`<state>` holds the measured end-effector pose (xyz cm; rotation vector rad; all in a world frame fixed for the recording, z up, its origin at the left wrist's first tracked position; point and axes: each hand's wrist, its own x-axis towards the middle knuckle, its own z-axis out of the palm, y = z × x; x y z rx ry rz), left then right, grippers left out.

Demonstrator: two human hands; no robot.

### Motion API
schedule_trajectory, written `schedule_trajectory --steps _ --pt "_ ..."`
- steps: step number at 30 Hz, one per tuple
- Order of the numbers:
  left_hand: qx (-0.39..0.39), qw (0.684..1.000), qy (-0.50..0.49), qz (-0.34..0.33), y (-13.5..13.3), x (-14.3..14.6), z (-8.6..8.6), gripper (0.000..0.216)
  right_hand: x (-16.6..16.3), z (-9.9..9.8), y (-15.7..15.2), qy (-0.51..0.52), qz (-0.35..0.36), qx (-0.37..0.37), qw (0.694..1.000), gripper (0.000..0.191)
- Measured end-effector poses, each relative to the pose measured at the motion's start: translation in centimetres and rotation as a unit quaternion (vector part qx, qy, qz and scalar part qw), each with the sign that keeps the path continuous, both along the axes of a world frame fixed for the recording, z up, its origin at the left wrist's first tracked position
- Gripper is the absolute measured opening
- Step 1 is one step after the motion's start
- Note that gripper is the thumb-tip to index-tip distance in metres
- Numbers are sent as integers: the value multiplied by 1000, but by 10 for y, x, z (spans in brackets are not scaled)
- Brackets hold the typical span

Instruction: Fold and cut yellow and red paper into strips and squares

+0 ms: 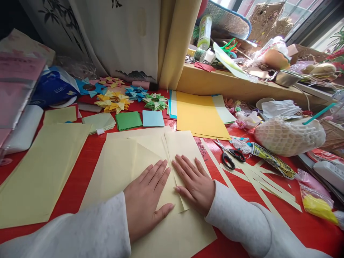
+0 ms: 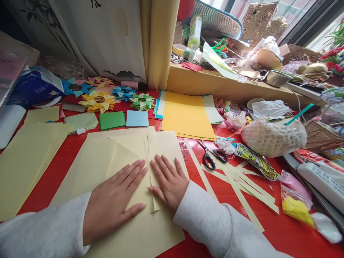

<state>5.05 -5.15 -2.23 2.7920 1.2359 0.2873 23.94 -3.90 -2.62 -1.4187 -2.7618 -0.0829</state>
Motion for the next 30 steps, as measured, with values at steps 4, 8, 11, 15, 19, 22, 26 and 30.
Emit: schedule_trajectory --steps 4,8,11,15,19,22,26,30 --pt "5 1000 14 19 -4 2 0 65 -1 2 -1 -1 -6 -5 1000 58" --pt "9 999 27 32 -8 3 0 66 -3 2 -3 2 -15 -11 1000 57" --pt "13 999 32 32 -6 3 0 66 -1 0 0 10 -19 -25 999 57" --pt "41 999 29 0 1 -1 5 66 6 6 6 50 -14 -58 997 55" --pt "69 997 18 -5 4 -3 11 63 11 15 3 45 22 -62 997 61" --pt "60 998 20 -20 1 -3 8 62 9 11 -2 11 54 -54 997 76" --pt "31 998 34 -43 -1 -4 0 61 5 2 -3 -4 52 -41 998 80" --pt "15 998 40 -38 -1 -4 0 61 2 1 -2 -9 41 -29 999 75"
